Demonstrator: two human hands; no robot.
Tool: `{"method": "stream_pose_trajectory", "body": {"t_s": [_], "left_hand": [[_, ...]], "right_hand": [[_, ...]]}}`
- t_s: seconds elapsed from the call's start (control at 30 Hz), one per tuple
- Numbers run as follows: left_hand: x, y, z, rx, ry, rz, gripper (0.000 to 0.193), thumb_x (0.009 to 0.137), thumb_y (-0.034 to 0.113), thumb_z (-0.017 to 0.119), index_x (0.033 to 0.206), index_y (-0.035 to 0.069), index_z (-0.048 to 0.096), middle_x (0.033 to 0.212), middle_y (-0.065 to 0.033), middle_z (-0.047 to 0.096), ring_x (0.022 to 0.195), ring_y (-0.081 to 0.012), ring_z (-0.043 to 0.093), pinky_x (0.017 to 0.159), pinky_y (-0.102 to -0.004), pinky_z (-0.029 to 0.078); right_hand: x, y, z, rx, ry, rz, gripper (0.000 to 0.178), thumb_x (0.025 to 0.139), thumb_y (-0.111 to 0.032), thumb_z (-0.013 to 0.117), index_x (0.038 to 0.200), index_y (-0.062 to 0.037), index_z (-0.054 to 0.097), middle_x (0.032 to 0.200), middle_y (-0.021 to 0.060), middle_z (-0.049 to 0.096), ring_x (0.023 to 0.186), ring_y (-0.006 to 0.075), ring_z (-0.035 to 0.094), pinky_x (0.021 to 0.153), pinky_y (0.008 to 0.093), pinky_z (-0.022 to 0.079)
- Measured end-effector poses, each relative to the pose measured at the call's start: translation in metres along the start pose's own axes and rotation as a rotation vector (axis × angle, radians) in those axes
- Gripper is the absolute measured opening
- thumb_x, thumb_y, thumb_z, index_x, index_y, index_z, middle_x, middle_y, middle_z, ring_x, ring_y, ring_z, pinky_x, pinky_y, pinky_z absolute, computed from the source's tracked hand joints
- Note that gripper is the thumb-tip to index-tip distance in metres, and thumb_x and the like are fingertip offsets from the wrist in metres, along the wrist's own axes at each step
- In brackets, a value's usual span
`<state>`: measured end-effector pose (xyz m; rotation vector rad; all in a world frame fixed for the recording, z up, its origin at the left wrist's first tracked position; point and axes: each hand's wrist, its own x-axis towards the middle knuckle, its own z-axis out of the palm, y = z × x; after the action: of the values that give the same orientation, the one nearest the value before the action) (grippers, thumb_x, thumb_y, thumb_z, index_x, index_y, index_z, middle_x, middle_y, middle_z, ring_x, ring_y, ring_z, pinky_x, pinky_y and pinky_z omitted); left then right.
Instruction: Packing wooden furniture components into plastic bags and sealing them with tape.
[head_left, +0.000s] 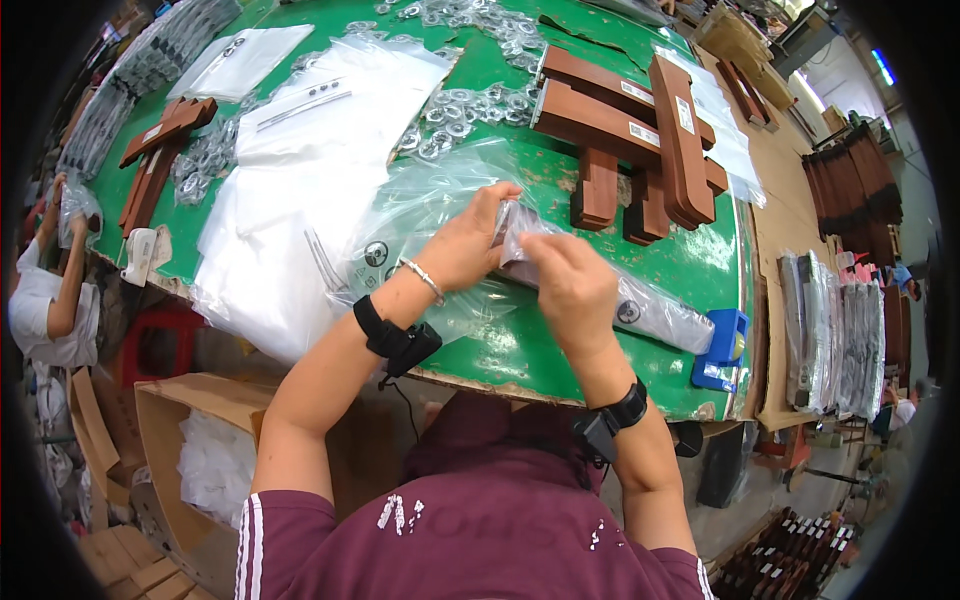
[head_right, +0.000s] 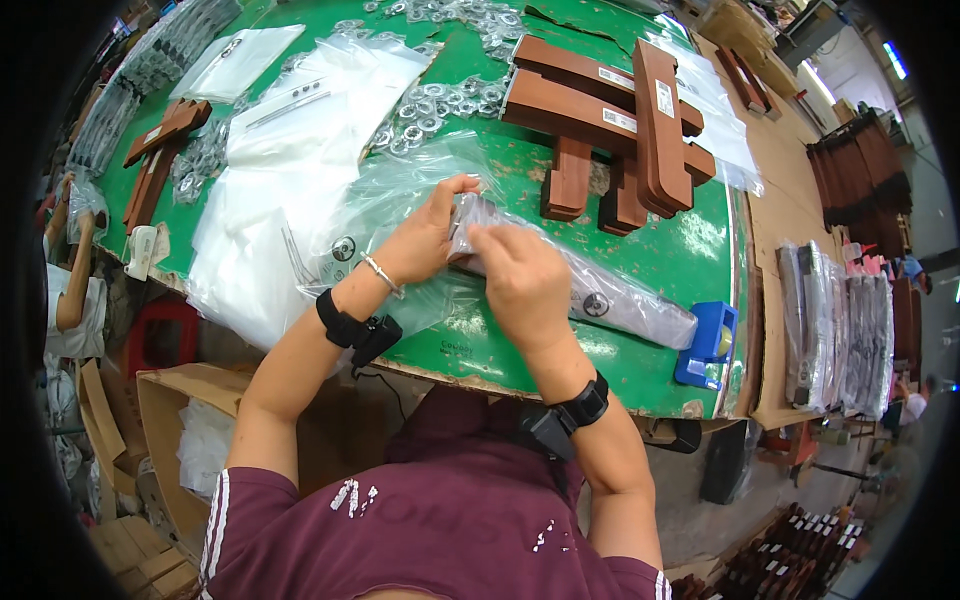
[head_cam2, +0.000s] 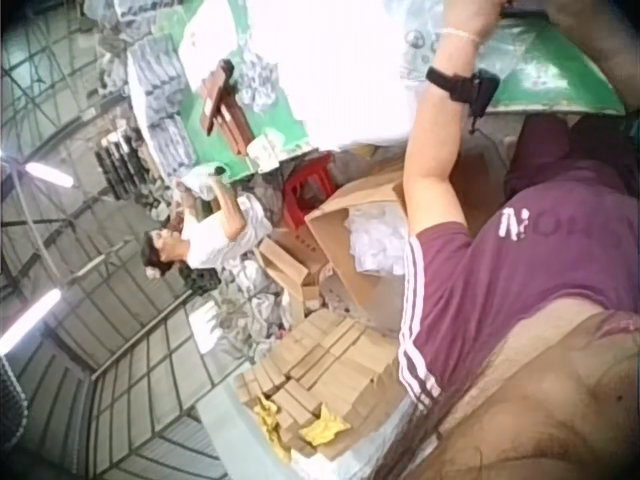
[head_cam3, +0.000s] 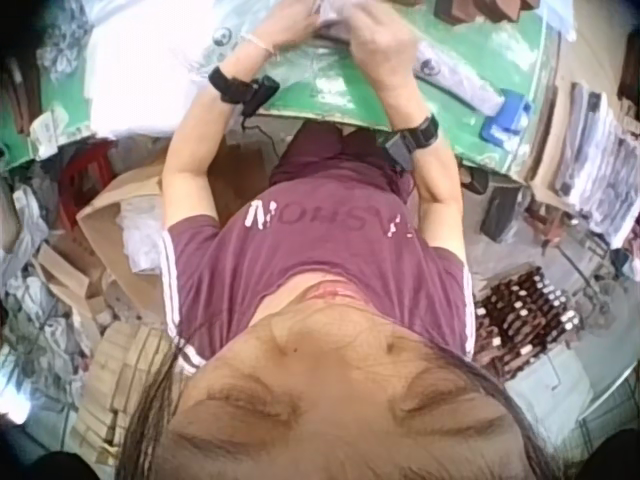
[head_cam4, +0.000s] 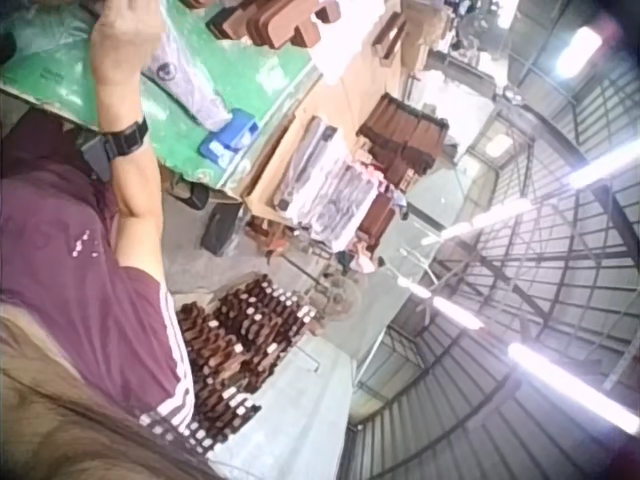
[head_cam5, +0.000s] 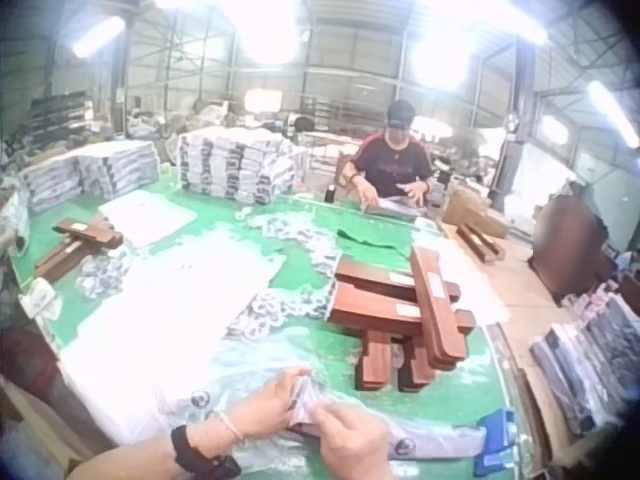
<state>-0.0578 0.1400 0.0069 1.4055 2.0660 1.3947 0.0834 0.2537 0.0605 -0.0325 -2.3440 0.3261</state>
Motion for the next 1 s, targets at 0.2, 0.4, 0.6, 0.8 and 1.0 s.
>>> {"method": "stream_pose_trajectory", "body": {"t_s": [0.2, 0.4, 0.6, 0.8, 1.0], "left_hand": [[0.010, 0.002, 0.006, 0.081, -0.130, 0.018, 0.046, 0.086, 0.017, 0.069, 0.129, 0.014, 0.054, 0.124, -0.0173, 0.050, 0.117, -0.0334, 0.051, 0.101, -0.0387, 0.043], [0.010, -0.009, 0.012, 0.000, -0.198, 0.062, 0.047, 0.086, 0.014, 0.066, 0.132, 0.020, 0.059, 0.135, -0.0194, 0.043, 0.131, -0.0373, 0.039, 0.109, -0.0413, 0.036], [0.007, 0.026, -0.008, 0.350, -0.296, 0.378, 0.050, 0.083, 0.008, 0.066, 0.132, 0.015, 0.058, 0.151, -0.0165, 0.036, 0.144, -0.0410, 0.022, 0.116, -0.0442, 0.029], [-0.014, 0.031, 0.000, 0.508, -0.224, 0.466, 0.044, 0.081, 0.004, 0.062, 0.125, 0.010, 0.061, 0.140, -0.0108, 0.051, 0.136, -0.0345, 0.041, 0.107, -0.0409, 0.043], [-0.016, 0.030, -0.001, 0.629, -0.057, 0.622, 0.025, 0.079, 0.003, 0.061, 0.103, 0.008, 0.065, 0.127, -0.0063, 0.062, 0.122, -0.0314, 0.057, 0.089, -0.0368, 0.056]], "right_hand": [[-0.038, 0.006, 0.003, -0.132, -0.133, -0.132, 0.034, 0.075, -0.005, 0.062, 0.109, -0.0024, 0.067, 0.105, 0.0101, 0.068, 0.080, 0.0209, 0.065, 0.064, 0.0321, 0.053], [-0.057, -0.001, 0.002, -0.316, -0.165, -0.233, 0.043, 0.078, -0.013, 0.061, 0.120, -0.0024, 0.064, 0.124, 0.0120, 0.062, 0.103, 0.0203, 0.063, 0.082, 0.0324, 0.050], [-0.053, 0.009, 0.001, -0.221, -0.142, -0.144, 0.039, 0.080, -0.012, 0.059, 0.118, -0.0036, 0.064, 0.114, 0.0092, 0.064, 0.102, 0.0214, 0.062, 0.082, 0.0309, 0.048], [-0.062, 0.016, -0.005, 0.144, -0.061, 0.003, 0.037, 0.079, -0.009, 0.064, 0.116, -0.0068, 0.062, 0.111, 0.0078, 0.062, 0.102, 0.0241, 0.060, 0.087, 0.0344, 0.047], [-0.083, 0.033, -0.045, -0.246, -0.080, 0.145, 0.039, 0.079, -0.007, 0.065, 0.118, -0.0104, 0.062, 0.121, 0.0072, 0.057, 0.113, 0.0270, 0.054, 0.097, 0.0424, 0.039]]}}
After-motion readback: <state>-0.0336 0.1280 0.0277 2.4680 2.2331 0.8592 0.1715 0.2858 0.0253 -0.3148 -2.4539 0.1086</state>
